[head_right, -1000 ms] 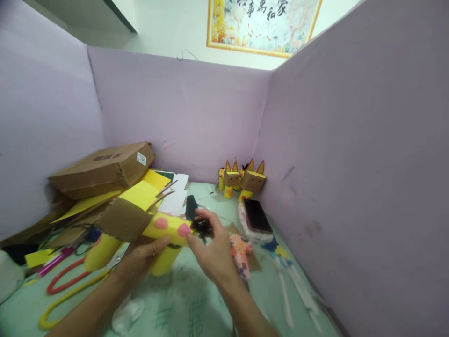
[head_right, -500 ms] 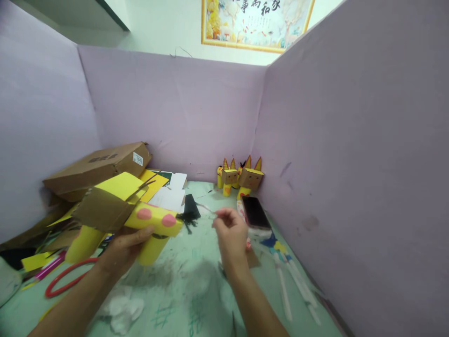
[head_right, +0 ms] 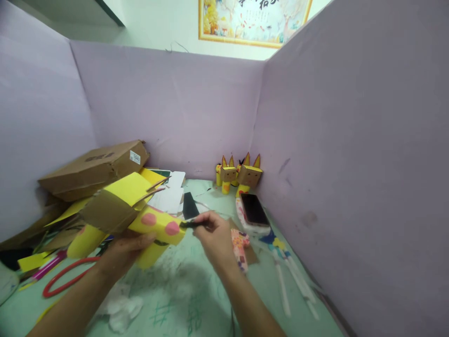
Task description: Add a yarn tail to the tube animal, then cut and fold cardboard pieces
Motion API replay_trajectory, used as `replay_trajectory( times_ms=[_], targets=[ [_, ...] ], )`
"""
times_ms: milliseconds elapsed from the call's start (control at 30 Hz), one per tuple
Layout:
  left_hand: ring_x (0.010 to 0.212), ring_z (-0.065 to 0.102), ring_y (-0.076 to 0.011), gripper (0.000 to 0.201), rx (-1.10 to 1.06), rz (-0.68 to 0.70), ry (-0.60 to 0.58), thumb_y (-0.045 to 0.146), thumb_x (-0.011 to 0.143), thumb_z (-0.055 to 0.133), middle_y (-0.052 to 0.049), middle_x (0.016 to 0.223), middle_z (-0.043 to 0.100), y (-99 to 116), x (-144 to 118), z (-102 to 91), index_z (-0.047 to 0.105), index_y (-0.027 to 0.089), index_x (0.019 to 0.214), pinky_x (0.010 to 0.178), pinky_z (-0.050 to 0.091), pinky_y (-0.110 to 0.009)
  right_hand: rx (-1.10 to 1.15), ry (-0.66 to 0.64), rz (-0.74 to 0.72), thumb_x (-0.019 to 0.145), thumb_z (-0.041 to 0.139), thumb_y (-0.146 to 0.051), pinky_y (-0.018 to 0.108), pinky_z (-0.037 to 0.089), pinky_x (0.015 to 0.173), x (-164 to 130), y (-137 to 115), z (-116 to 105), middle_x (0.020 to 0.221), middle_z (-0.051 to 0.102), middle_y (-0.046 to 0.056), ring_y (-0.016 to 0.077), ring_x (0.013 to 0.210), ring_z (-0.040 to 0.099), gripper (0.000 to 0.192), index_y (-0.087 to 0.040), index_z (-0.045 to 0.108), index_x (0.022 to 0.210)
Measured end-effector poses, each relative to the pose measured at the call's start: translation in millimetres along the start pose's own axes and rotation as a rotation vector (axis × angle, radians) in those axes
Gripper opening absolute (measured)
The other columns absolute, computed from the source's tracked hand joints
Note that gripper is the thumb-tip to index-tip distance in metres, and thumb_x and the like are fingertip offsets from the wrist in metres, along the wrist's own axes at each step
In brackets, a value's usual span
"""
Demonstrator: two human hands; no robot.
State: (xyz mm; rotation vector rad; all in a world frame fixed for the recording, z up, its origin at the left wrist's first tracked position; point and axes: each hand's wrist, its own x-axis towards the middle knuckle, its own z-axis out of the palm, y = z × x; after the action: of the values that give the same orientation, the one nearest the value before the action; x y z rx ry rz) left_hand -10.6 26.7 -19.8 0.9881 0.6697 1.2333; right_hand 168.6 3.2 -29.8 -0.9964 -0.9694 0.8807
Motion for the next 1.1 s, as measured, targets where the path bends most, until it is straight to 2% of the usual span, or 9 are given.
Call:
replay_trajectory(
  times_ms=[167, 233, 367, 433, 600, 833, 933, 1000, 1100],
  targets=[
    [0.097, 0.062, -0.0347, 0.06, -0.019, -0.014, 0.029, 0.02, 0.05, 0.082, -0.008, 0.094, 0.071, 3.0, 3.1, -5.6, 0.064, 0.018, 0.107, 0.083, 0.051, -0.042, 0.11, 0.207, -0.052, 0.064, 0.063, -0.024, 0.025, 0.041, 0.056, 13.3, 3.1, -19.9, 0.059, 0.053, -0.005, 0.0124, 0.056, 0.051, 0.01, -0.022, 0.054, 0.069],
    [0.097, 0.062, -0.0339, 0.062, -0.022, -0.006, 0.022, 0.021, 0.05, 0.082, -0.008, 0.094, 0.071, 4.1, 3.4, -6.4, 0.063, 0.019, 0.109, 0.081, 0.052, -0.041, 0.131, 0.222, -0.076, 0.065, 0.065, -0.028, 0.026, 0.044, 0.062, 13.9, 0.8, -22.3, 0.066, 0.055, -0.004, 0.013, 0.063, 0.053, 0.014, -0.022, 0.056, 0.073],
    [0.094, 0.063, -0.0315, 0.053, 0.001, -0.016, -0.044, 0.02, 0.054, 0.08, -0.007, 0.094, 0.071, 4.2, 2.4, -4.8, 0.065, 0.02, 0.105, 0.082, 0.051, -0.04, 0.066, -0.076, -0.069, 0.059, 0.071, -0.024, 0.028, 0.045, 0.068, 3.6, -3.7, -10.5, 0.088, 0.06, 0.002, 0.019, 0.085, 0.057, 0.032, -0.021, 0.06, 0.089],
    [0.093, 0.063, -0.0314, 0.044, 0.022, -0.025, -0.06, 0.021, 0.056, 0.078, -0.007, 0.094, 0.071, 3.1, 1.4, -3.3, 0.067, 0.019, 0.099, 0.082, 0.051, -0.04, 0.007, -0.157, -0.074, 0.058, 0.068, -0.016, 0.026, 0.043, 0.063, -2.4, -3.6, -1.9, 0.08, 0.059, 0.0, 0.0168, 0.077, 0.056, 0.028, -0.02, 0.06, 0.084],
    [0.088, 0.064, -0.0308, 0.034, 0.04, -0.04, -0.048, 0.02, 0.054, 0.079, -0.007, 0.088, 0.071, 0.7, -1.6, -0.5, 0.07, 0.02, 0.087, 0.075, 0.053, -0.037, 0.007, -0.029, -0.12, 0.064, 0.063, -0.018, 0.023, 0.038, 0.056, -6.2, -1.9, 5.6, 0.064, 0.053, -0.003, 0.0114, 0.06, 0.049, 0.009, -0.019, 0.055, 0.069],
    [0.087, 0.065, -0.0292, 0.04, 0.033, -0.062, -0.061, 0.02, 0.053, 0.08, -0.005, 0.089, 0.071, 3.7, -4.4, 1.5, 0.067, 0.021, 0.091, 0.073, 0.054, -0.036, -0.036, 0.098, -0.103, 0.079, 0.058, -0.042, 0.021, 0.03, 0.045, -0.6, -1.1, -2.1, 0.053, 0.044, -0.005, 0.0088, 0.048, 0.038, 0.024, -0.018, 0.057, 0.074],
    [0.088, 0.065, -0.0284, 0.043, 0.003, -0.055, -0.042, 0.019, 0.053, 0.079, -0.004, 0.09, 0.071, 4.9, -2.7, -0.1, 0.065, 0.02, 0.094, 0.075, 0.054, -0.037, 0.049, 0.147, -0.123, 0.083, 0.051, -0.047, 0.023, 0.038, 0.051, 2.2, 0.8, -8.4, 0.058, 0.049, -0.003, 0.0103, 0.053, 0.044, 0.031, -0.018, 0.059, 0.08],
    [0.089, 0.064, -0.029, 0.043, 0.003, -0.05, -0.031, 0.018, 0.054, 0.079, -0.005, 0.091, 0.071, 5.8, -1.4, -1.0, 0.064, 0.019, 0.095, 0.077, 0.054, -0.038, 0.088, 0.089, -0.153, 0.082, 0.053, -0.045, 0.027, 0.045, 0.066, 2.4, -0.1, -11.8, 0.076, 0.056, 0.0, 0.0133, 0.069, 0.053, 0.027, -0.019, 0.06, 0.088],
    [0.092, 0.064, -0.0312, 0.042, 0.029, -0.044, -0.049, 0.019, 0.056, 0.078, -0.006, 0.091, 0.071, 6.6, -0.3, -1.5, 0.063, 0.018, 0.096, 0.078, 0.053, -0.04, -0.02, -0.144, -0.17, 0.069, 0.065, -0.026, 0.03, 0.044, 0.078, -0.7, -2.4, -10.4, 0.092, 0.058, 0.002, 0.0168, 0.087, 0.055, 0.027, -0.022, 0.058, 0.095]
  ],
)
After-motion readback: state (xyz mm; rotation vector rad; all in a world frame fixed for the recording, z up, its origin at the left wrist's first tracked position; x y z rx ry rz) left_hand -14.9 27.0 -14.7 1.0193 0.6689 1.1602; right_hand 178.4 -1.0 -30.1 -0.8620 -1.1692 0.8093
